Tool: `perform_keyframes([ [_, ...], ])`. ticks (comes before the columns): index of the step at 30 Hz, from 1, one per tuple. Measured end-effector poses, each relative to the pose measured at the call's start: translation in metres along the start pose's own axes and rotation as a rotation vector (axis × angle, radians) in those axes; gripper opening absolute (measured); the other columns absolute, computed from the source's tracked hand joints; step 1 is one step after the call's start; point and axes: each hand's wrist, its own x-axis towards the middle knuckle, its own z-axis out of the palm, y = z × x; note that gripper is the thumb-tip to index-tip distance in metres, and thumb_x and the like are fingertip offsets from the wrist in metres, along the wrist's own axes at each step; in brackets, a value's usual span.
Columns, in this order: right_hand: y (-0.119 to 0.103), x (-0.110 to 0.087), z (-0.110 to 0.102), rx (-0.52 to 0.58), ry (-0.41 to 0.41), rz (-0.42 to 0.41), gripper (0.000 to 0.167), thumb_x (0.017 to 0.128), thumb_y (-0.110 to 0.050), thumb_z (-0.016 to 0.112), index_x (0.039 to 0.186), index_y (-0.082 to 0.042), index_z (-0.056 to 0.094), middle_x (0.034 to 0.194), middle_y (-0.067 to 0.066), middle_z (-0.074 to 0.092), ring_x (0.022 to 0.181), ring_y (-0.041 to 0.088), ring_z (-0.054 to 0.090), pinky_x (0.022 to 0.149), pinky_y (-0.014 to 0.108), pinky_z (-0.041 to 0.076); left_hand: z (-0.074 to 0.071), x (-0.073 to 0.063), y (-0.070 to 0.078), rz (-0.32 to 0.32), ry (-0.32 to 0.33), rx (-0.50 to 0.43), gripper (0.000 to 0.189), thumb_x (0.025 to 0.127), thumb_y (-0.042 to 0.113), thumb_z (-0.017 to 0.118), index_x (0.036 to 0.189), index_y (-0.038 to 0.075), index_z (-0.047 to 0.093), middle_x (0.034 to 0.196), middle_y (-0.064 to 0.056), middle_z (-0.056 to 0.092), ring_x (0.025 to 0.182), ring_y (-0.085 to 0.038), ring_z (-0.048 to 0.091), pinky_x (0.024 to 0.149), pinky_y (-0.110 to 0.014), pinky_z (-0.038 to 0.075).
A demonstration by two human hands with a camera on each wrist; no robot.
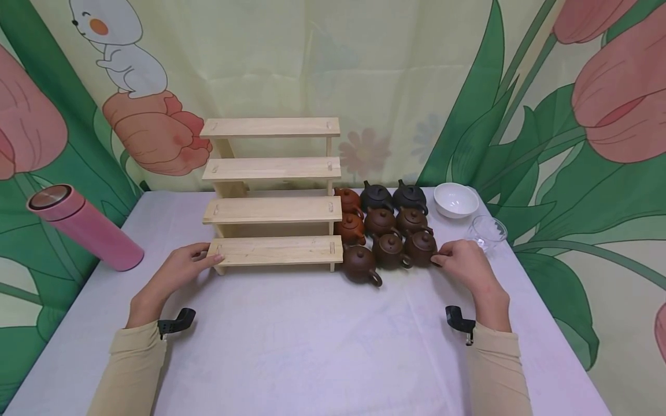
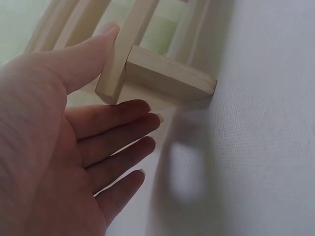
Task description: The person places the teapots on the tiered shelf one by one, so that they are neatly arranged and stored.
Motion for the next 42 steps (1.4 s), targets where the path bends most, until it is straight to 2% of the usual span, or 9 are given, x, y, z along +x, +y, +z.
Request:
perform_keyframes([
  [9, -0.002, -0.003, -0.002, -0.018, 0.092, -0.027, 0.019, 0.090, -0.016, 0.069, 0.095, 0.000, 0.077, 0.085, 0.013, 0.075, 0.079, 0.024, 0.058, 0.061, 0.028, 0.045, 0.001, 0.002, -0.004, 0.033, 0.018, -0.001, 0.098, 0.085, 0.077, 0.054, 0.149, 0.004, 0.042, 0.153, -0.024, 0.043, 0.141, -0.044, 0.041, 0.107, -0.061, 0.042],
  [23, -0.012, -0.014, -0.017, 0.024, 0.185, -0.041, 0.020, 0.094, -0.017, 0.067, 0.099, 0.000, 0.077, 0.088, 0.017, 0.075, 0.080, 0.026, 0.056, 0.059, 0.028, 0.043, 0.000, 0.000, -0.005, 0.042, 0.019, -0.061, 0.097, 0.084, 0.075, 0.057, 0.149, 0.004, 0.043, 0.152, -0.023, 0.044, 0.140, -0.042, 0.043, 0.108, -0.061, 0.042],
  [27, -0.015, -0.016, -0.021, 0.039, 0.196, -0.029, 0.025, 0.096, -0.022, 0.065, 0.103, -0.001, 0.076, 0.091, 0.019, 0.075, 0.081, 0.026, 0.054, 0.059, 0.028, 0.043, 0.001, 0.001, -0.006, 0.048, 0.014, -0.080, 0.098, 0.084, 0.074, 0.058, 0.149, 0.002, 0.042, 0.150, -0.024, 0.047, 0.139, -0.042, 0.044, 0.108, -0.061, 0.041],
  [37, -0.032, -0.017, -0.023, 0.095, 0.275, -0.073, 0.030, 0.095, -0.028, 0.067, 0.103, -0.001, 0.076, 0.091, 0.018, 0.075, 0.084, 0.027, 0.054, 0.057, 0.027, 0.043, 0.001, 0.002, -0.009, -0.001, -0.003, -0.126, 0.099, 0.082, 0.075, 0.060, 0.149, 0.004, 0.042, 0.150, -0.022, 0.046, 0.139, -0.040, 0.043, 0.109, -0.060, 0.040],
  [42, -0.040, -0.018, -0.026, 0.080, 0.317, -0.104, 0.026, 0.094, -0.025, 0.068, 0.101, -0.001, 0.077, 0.088, 0.018, 0.075, 0.083, 0.027, 0.057, 0.056, 0.026, 0.044, 0.003, 0.004, -0.009, -0.005, -0.003, -0.154, 0.096, 0.082, 0.073, 0.062, 0.148, 0.006, 0.044, 0.150, -0.020, 0.047, 0.139, -0.038, 0.043, 0.110, -0.060, 0.040],
])
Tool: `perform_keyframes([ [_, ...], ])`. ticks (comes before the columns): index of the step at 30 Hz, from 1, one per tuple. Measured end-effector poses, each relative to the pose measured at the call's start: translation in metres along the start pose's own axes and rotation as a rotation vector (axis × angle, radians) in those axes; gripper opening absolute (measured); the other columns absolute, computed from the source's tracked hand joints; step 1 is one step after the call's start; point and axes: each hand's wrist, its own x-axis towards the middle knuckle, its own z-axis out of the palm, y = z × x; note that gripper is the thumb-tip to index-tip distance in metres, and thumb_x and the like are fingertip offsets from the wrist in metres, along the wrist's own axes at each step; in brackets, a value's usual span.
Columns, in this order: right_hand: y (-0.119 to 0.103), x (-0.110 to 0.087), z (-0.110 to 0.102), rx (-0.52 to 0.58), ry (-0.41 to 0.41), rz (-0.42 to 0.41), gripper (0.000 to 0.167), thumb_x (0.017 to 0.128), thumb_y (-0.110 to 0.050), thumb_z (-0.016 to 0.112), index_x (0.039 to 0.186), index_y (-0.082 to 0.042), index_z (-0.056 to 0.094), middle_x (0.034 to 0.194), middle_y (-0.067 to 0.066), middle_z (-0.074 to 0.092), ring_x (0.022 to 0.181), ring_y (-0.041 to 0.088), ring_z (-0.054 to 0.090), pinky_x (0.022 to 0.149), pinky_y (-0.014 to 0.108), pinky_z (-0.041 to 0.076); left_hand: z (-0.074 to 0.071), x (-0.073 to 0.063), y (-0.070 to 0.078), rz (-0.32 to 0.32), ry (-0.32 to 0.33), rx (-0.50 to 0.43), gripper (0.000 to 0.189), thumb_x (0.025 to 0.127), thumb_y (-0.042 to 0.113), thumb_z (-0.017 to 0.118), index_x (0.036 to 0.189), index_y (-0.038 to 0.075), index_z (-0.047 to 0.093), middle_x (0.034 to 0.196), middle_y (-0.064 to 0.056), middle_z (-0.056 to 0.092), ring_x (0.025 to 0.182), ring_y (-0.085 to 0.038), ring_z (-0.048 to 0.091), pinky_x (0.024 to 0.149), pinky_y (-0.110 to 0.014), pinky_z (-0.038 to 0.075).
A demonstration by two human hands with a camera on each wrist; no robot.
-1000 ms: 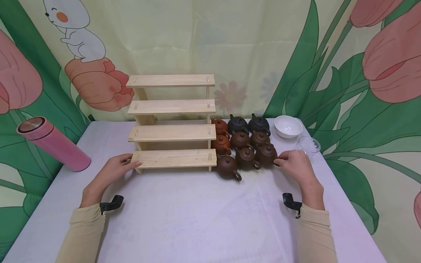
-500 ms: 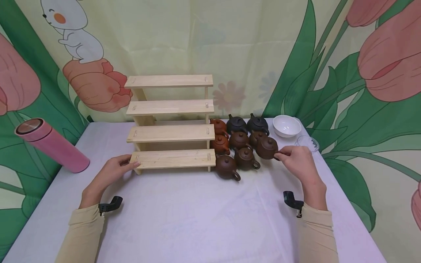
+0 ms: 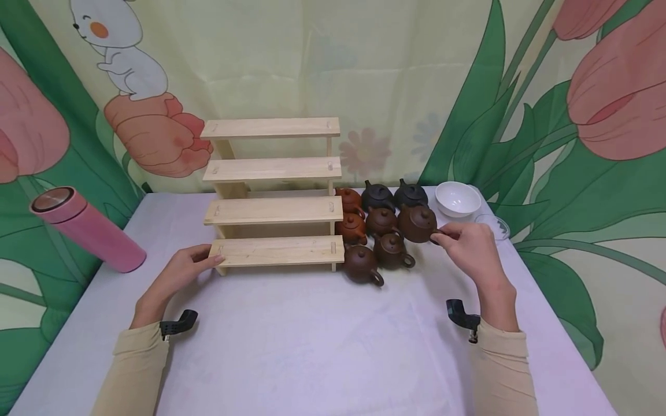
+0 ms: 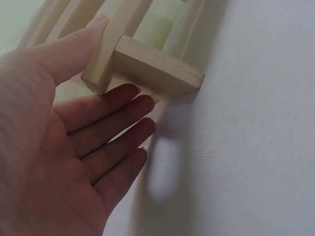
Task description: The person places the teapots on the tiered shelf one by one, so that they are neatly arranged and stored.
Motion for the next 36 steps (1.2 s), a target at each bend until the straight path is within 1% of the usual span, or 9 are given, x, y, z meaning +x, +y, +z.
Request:
perform_keyframes([
  [6, -0.008, 0.007, 0.002, 0.013, 0.013, -0.026, 0.027, 0.094, -0.024, 0.069, 0.102, 0.001, 0.076, 0.089, 0.021, 0.075, 0.086, 0.029, 0.058, 0.056, 0.025, 0.044, 0.002, 0.000, -0.001, -0.006, 0.020, -0.044, 0.093, 0.081, 0.072, 0.065, 0.147, 0.008, 0.047, 0.149, -0.019, 0.048, 0.138, -0.037, 0.044, 0.110, -0.060, 0.039],
  [12, -0.020, 0.015, 0.005, 0.044, 0.029, -0.050, 0.028, 0.093, -0.024, 0.070, 0.103, 0.002, 0.076, 0.092, 0.023, 0.074, 0.091, 0.033, 0.057, 0.063, 0.030, 0.045, 0.005, 0.002, -0.004, 0.021, 0.037, -0.059, 0.087, 0.084, 0.066, 0.067, 0.145, 0.006, 0.049, 0.147, -0.020, 0.051, 0.136, -0.037, 0.047, 0.110, -0.059, 0.039],
  [15, -0.028, 0.020, 0.007, 0.054, 0.060, -0.083, 0.024, 0.092, -0.023, 0.071, 0.099, 0.000, 0.077, 0.089, 0.021, 0.074, 0.086, 0.030, 0.057, 0.063, 0.031, 0.044, 0.005, 0.003, -0.006, 0.033, 0.049, -0.065, 0.085, 0.085, 0.063, 0.068, 0.144, 0.005, 0.050, 0.145, -0.020, 0.053, 0.136, -0.037, 0.048, 0.110, -0.058, 0.039],
  [19, -0.040, 0.030, 0.009, 0.067, 0.109, -0.136, 0.018, 0.091, -0.019, 0.072, 0.095, -0.002, 0.078, 0.083, 0.016, 0.075, 0.074, 0.018, 0.059, 0.057, 0.024, 0.047, 0.005, 0.004, -0.007, 0.036, 0.057, -0.073, 0.085, 0.084, 0.063, 0.069, 0.144, 0.005, 0.051, 0.145, -0.020, 0.054, 0.136, -0.037, 0.048, 0.110, -0.058, 0.039],
  [22, -0.051, 0.036, 0.008, 0.080, 0.117, -0.165, 0.017, 0.092, -0.019, 0.072, 0.094, -0.003, 0.078, 0.081, 0.014, 0.074, 0.069, 0.011, 0.057, 0.054, 0.020, 0.047, 0.005, 0.004, -0.007, 0.035, 0.056, -0.071, 0.085, 0.084, 0.063, 0.068, 0.144, 0.005, 0.051, 0.145, -0.019, 0.053, 0.136, -0.037, 0.048, 0.110, -0.059, 0.039],
  [24, -0.059, 0.040, 0.008, 0.089, 0.117, -0.188, 0.016, 0.091, -0.019, 0.072, 0.093, -0.004, 0.078, 0.080, 0.013, 0.074, 0.066, 0.008, 0.056, 0.052, 0.020, 0.046, 0.005, 0.004, -0.007, 0.036, 0.054, -0.071, 0.085, 0.084, 0.063, 0.068, 0.144, 0.006, 0.051, 0.146, -0.019, 0.053, 0.136, -0.037, 0.047, 0.110, -0.059, 0.039],
  [30, -0.084, 0.055, 0.008, 0.124, 0.088, -0.250, 0.011, 0.090, -0.017, 0.074, 0.088, -0.008, 0.079, 0.076, 0.011, 0.073, 0.061, 0.011, 0.053, 0.049, 0.024, 0.042, 0.006, 0.003, -0.007, 0.040, 0.056, -0.071, 0.084, 0.084, 0.064, 0.068, 0.143, 0.007, 0.052, 0.145, -0.018, 0.054, 0.136, -0.037, 0.048, 0.109, -0.058, 0.040],
  [33, -0.096, 0.064, 0.010, 0.126, 0.081, -0.307, 0.009, 0.089, -0.014, 0.074, 0.083, -0.009, 0.079, 0.071, 0.009, 0.072, 0.057, 0.014, 0.051, 0.050, 0.023, 0.041, 0.006, 0.004, -0.007, 0.035, 0.058, -0.065, 0.085, 0.083, 0.066, 0.068, 0.143, 0.007, 0.052, 0.145, -0.018, 0.054, 0.135, -0.036, 0.048, 0.109, -0.058, 0.041],
  [36, -0.108, 0.071, 0.013, 0.113, 0.068, -0.362, 0.010, 0.089, -0.013, 0.074, 0.080, -0.010, 0.078, 0.069, 0.006, 0.071, 0.054, 0.014, 0.050, 0.051, 0.023, 0.040, 0.006, 0.004, -0.006, 0.030, 0.063, -0.059, 0.085, 0.083, 0.067, 0.067, 0.142, 0.007, 0.053, 0.144, -0.018, 0.054, 0.135, -0.036, 0.049, 0.107, -0.057, 0.042],
])
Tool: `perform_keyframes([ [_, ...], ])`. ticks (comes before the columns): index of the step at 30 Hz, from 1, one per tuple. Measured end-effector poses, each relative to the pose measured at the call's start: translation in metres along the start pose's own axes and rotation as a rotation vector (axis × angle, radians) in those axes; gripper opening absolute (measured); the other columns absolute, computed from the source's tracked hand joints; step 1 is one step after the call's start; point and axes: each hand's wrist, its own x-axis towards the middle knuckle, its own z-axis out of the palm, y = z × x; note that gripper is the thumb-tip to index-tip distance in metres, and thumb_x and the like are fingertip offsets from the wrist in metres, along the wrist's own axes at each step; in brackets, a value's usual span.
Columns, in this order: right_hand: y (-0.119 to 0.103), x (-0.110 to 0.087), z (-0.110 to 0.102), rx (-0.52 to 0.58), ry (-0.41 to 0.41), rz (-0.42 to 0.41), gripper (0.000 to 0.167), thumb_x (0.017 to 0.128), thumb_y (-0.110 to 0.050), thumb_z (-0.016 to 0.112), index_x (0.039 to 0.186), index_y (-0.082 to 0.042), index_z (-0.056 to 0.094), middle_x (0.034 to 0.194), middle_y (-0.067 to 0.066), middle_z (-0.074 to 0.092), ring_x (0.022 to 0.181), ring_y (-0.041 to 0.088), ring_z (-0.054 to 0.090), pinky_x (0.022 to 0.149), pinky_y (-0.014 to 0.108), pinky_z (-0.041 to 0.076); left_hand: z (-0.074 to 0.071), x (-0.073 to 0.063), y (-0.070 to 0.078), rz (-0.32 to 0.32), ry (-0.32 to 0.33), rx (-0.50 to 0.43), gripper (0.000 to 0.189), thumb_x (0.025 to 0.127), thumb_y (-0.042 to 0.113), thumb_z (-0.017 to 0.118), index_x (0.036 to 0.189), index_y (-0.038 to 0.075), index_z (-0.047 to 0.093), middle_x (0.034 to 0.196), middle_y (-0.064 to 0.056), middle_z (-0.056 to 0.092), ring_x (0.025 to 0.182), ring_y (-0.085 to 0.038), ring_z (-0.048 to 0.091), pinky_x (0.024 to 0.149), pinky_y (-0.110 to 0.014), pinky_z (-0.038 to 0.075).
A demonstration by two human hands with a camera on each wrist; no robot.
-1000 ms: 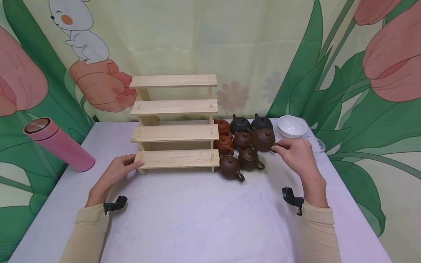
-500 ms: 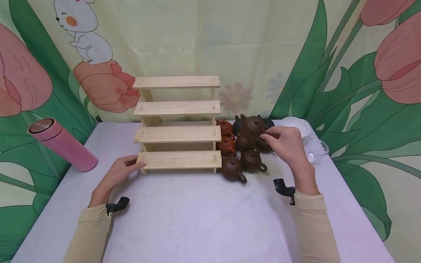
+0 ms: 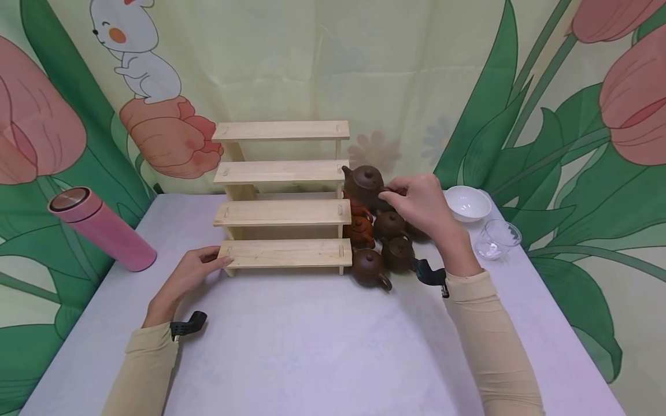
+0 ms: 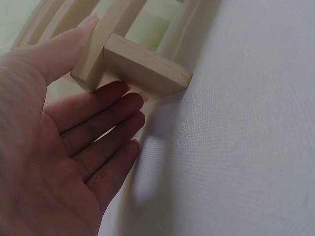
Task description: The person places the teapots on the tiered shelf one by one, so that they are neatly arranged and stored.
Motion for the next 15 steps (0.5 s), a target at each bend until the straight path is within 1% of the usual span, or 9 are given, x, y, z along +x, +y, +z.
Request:
perform_keyframes([
  [2, -0.005, 0.007, 0.004, -0.003, -0.015, -0.025, 0.010, 0.088, -0.013, 0.074, 0.080, -0.010, 0.078, 0.069, 0.005, 0.071, 0.054, 0.014, 0.051, 0.051, 0.023, 0.040, 0.000, 0.000, 0.000, -0.001, 0.002, 0.002, 0.086, 0.083, 0.067, 0.067, 0.143, 0.007, 0.052, 0.145, -0.018, 0.054, 0.134, -0.036, 0.049, 0.107, -0.057, 0.043],
  [5, -0.011, 0.016, 0.009, -0.009, -0.030, -0.040, 0.010, 0.089, -0.014, 0.073, 0.081, -0.011, 0.079, 0.069, 0.005, 0.072, 0.055, 0.014, 0.052, 0.053, 0.024, 0.041, -0.001, -0.001, -0.001, -0.008, 0.005, 0.000, 0.086, 0.082, 0.068, 0.068, 0.143, 0.008, 0.052, 0.145, -0.017, 0.054, 0.135, -0.036, 0.048, 0.108, -0.057, 0.042],
  [7, -0.014, 0.022, 0.013, 0.000, -0.034, -0.035, 0.010, 0.089, -0.015, 0.073, 0.082, -0.011, 0.079, 0.071, 0.006, 0.073, 0.057, 0.015, 0.054, 0.054, 0.024, 0.041, -0.001, -0.001, -0.001, -0.004, 0.005, 0.007, 0.087, 0.082, 0.068, 0.067, 0.143, 0.008, 0.052, 0.146, -0.018, 0.053, 0.136, -0.036, 0.048, 0.108, -0.058, 0.041],
  [11, -0.021, 0.036, 0.018, 0.019, -0.040, -0.020, 0.013, 0.090, -0.018, 0.072, 0.082, -0.010, 0.079, 0.072, 0.009, 0.072, 0.059, 0.015, 0.051, 0.054, 0.025, 0.039, -0.002, 0.000, -0.002, 0.002, 0.007, 0.022, 0.088, 0.082, 0.069, 0.066, 0.143, 0.008, 0.052, 0.145, -0.018, 0.054, 0.136, -0.037, 0.048, 0.108, -0.058, 0.042],
  [13, -0.026, 0.044, 0.019, 0.022, -0.041, -0.023, 0.016, 0.091, -0.019, 0.071, 0.079, -0.010, 0.077, 0.068, 0.008, 0.067, 0.057, 0.016, 0.046, 0.052, 0.026, 0.035, -0.002, 0.000, -0.002, 0.004, 0.008, 0.021, 0.087, 0.082, 0.069, 0.066, 0.143, 0.008, 0.053, 0.145, -0.017, 0.055, 0.135, -0.036, 0.049, 0.107, -0.057, 0.043],
  [15, -0.032, 0.052, 0.020, 0.023, -0.036, -0.025, 0.017, 0.091, -0.020, 0.071, 0.078, -0.010, 0.077, 0.065, 0.006, 0.064, 0.056, 0.017, 0.045, 0.052, 0.027, 0.033, -0.002, 0.000, -0.002, 0.006, 0.007, 0.019, 0.087, 0.081, 0.069, 0.067, 0.143, 0.009, 0.053, 0.145, -0.017, 0.055, 0.135, -0.036, 0.049, 0.106, -0.056, 0.044],
])
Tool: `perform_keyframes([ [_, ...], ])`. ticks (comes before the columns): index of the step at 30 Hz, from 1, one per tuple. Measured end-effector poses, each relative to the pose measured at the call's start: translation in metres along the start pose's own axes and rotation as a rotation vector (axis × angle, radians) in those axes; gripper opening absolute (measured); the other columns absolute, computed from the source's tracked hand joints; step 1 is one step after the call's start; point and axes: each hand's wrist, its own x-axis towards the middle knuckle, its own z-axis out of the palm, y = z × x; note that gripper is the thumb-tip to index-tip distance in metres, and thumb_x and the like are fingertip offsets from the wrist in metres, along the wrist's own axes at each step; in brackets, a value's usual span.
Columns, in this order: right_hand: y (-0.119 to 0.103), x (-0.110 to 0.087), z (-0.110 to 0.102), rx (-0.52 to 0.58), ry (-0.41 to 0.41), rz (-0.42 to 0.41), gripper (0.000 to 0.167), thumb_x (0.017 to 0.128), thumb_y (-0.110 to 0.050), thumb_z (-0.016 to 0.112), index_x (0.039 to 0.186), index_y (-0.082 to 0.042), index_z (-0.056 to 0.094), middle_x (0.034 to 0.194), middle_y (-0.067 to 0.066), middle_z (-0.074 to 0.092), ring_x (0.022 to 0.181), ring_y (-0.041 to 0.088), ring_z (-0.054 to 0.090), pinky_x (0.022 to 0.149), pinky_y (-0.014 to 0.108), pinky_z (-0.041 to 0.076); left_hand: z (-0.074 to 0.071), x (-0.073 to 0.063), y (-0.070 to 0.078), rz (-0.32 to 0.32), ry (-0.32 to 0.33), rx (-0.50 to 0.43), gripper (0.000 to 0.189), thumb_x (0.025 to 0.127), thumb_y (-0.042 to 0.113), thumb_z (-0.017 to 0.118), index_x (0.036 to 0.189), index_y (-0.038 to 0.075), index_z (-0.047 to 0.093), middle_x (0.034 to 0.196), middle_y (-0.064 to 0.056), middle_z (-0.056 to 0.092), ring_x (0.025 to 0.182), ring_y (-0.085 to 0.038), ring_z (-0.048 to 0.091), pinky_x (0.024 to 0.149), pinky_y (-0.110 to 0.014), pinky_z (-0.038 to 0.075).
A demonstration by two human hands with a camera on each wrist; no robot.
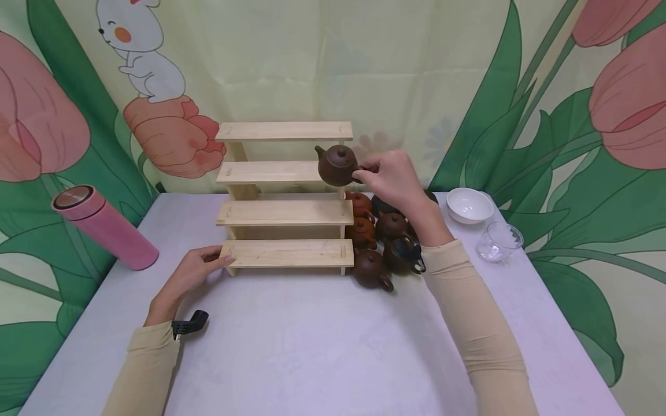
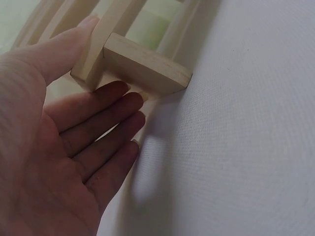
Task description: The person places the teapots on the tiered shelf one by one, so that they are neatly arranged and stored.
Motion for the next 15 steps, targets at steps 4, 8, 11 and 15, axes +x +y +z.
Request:
perform_keyframes([
  [4, -0.012, 0.015, 0.002, 0.016, 0.017, -0.019, 0.016, 0.090, -0.019, 0.072, 0.080, -0.009, 0.079, 0.062, 0.005, 0.063, 0.058, 0.018, 0.047, 0.054, 0.028, 0.034, -0.001, -0.001, 0.001, -0.002, 0.004, -0.009, 0.088, 0.081, 0.069, 0.067, 0.143, 0.009, 0.053, 0.145, -0.016, 0.055, 0.135, -0.035, 0.049, 0.106, -0.056, 0.044],
  [8, -0.020, 0.028, 0.006, 0.034, 0.028, -0.048, 0.016, 0.090, -0.018, 0.072, 0.079, -0.008, 0.077, 0.066, 0.009, 0.063, 0.063, 0.019, 0.047, 0.058, 0.031, 0.035, -0.001, -0.001, 0.002, 0.003, 0.008, -0.012, 0.088, 0.081, 0.070, 0.067, 0.143, 0.009, 0.053, 0.145, -0.017, 0.055, 0.135, -0.036, 0.049, 0.107, -0.057, 0.043],
  [11, -0.023, 0.037, 0.012, 0.035, 0.024, -0.066, 0.018, 0.091, -0.017, 0.070, 0.076, -0.008, 0.076, 0.064, 0.009, 0.061, 0.058, 0.020, 0.042, 0.056, 0.031, 0.030, 0.000, -0.001, 0.001, 0.009, 0.008, -0.007, 0.088, 0.081, 0.070, 0.067, 0.143, 0.009, 0.054, 0.145, -0.017, 0.055, 0.136, -0.036, 0.049, 0.108, -0.057, 0.042],
  [15, -0.029, 0.050, 0.019, 0.030, 0.033, -0.078, 0.018, 0.089, -0.016, 0.071, 0.073, -0.008, 0.075, 0.061, 0.004, 0.060, 0.051, 0.014, 0.038, 0.053, 0.027, 0.026, 0.000, -0.001, 0.000, 0.005, 0.013, -0.010, 0.088, 0.081, 0.071, 0.066, 0.142, 0.009, 0.054, 0.144, -0.016, 0.055, 0.136, -0.035, 0.049, 0.109, -0.057, 0.042],
])
